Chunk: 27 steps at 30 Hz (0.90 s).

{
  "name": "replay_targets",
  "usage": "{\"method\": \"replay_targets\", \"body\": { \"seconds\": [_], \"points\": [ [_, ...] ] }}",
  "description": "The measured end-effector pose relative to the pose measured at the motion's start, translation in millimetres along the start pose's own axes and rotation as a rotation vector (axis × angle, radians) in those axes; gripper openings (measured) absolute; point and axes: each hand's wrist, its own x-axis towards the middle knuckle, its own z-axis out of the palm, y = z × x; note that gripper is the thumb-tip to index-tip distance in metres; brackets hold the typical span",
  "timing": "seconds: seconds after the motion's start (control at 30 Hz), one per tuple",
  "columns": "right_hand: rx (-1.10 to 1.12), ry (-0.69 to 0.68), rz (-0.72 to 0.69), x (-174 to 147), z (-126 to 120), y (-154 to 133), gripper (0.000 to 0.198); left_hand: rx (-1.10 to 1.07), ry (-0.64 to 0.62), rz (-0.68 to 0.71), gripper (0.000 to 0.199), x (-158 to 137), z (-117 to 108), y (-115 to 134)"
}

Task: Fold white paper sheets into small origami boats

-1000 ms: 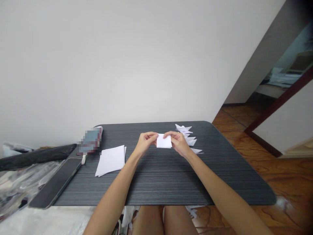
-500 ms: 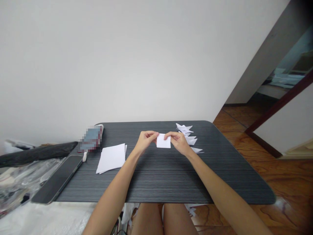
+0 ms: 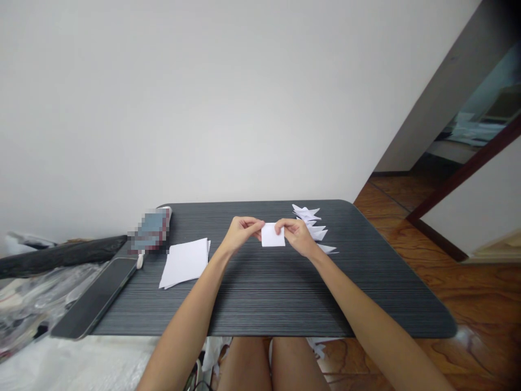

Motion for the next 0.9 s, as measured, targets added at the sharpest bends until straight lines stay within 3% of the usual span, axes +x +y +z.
{"method": "replay_targets", "body": {
  "seconds": [0.2, 0.4, 0.57, 0.63, 0.9],
  "points": [
    [0.012, -0.023, -0.046, 0, -1, 2, 0.018, 0.017, -0.028, -0.022, 0.024, -1, -1, 2],
    [0.042, -0.029, -0.028, 0, -1, 4, 0.017, 0.134, -0.011, 0.052, 0.022, -2, 0, 4],
    [0.229, -0.057, 0.103, 1, -3, 1, 0.011, 0.351, 0.025, 0.139, 0.023, -5, -2, 5],
    [0.307, -0.052, 0.181, 2, -2, 0, 0.019, 0.434, 0.038, 0.158, 0.024, -5, -3, 4],
    [0.055, 0.067, 0.253, 4, 10, 13, 0.022, 0.615, -0.004, 0.21, 0.028, -5, -2, -1]
  ]
}}
